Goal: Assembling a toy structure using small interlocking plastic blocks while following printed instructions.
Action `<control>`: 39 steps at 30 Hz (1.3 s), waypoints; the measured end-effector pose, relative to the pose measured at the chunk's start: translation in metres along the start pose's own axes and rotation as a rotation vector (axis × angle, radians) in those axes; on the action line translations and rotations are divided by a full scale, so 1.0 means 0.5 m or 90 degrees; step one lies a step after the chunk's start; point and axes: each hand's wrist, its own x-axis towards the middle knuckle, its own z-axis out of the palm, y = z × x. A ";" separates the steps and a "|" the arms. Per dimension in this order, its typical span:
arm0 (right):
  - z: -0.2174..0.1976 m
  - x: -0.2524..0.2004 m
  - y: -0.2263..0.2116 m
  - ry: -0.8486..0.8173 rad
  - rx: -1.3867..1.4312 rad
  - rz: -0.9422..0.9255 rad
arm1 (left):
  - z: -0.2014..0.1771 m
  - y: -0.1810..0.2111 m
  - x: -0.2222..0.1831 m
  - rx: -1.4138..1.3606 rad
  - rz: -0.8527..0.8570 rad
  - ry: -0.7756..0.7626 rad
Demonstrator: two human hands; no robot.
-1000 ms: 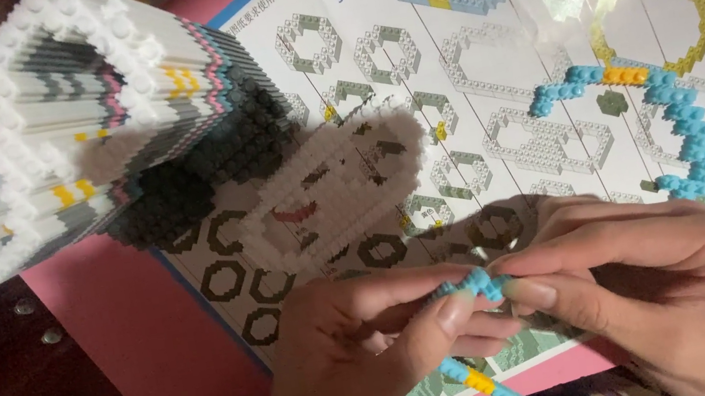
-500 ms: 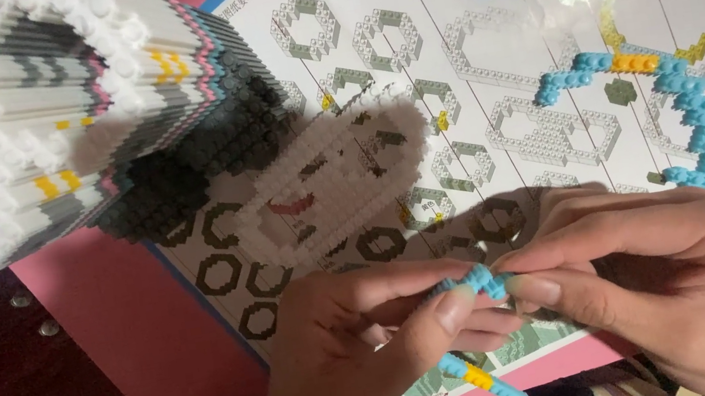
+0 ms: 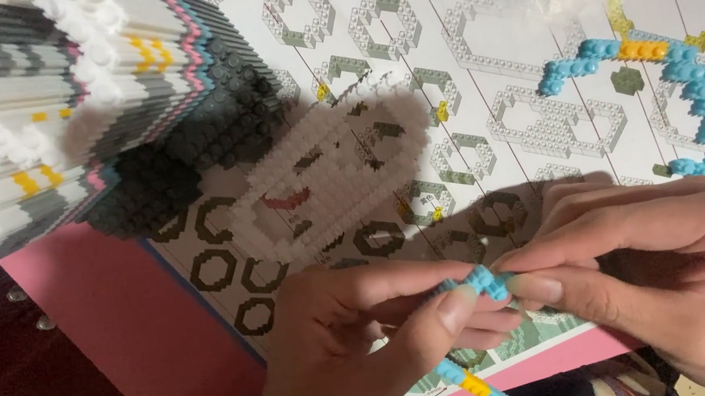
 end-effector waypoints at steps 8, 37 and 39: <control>-0.002 0.000 0.006 0.000 -0.019 0.025 | -0.001 -0.005 0.001 -0.030 0.005 0.017; 0.011 0.004 0.000 0.024 -0.055 0.063 | 0.008 -0.030 0.013 -0.097 0.000 0.095; 0.014 0.004 -0.003 0.036 -0.047 0.081 | 0.009 -0.032 0.015 -0.110 0.008 0.092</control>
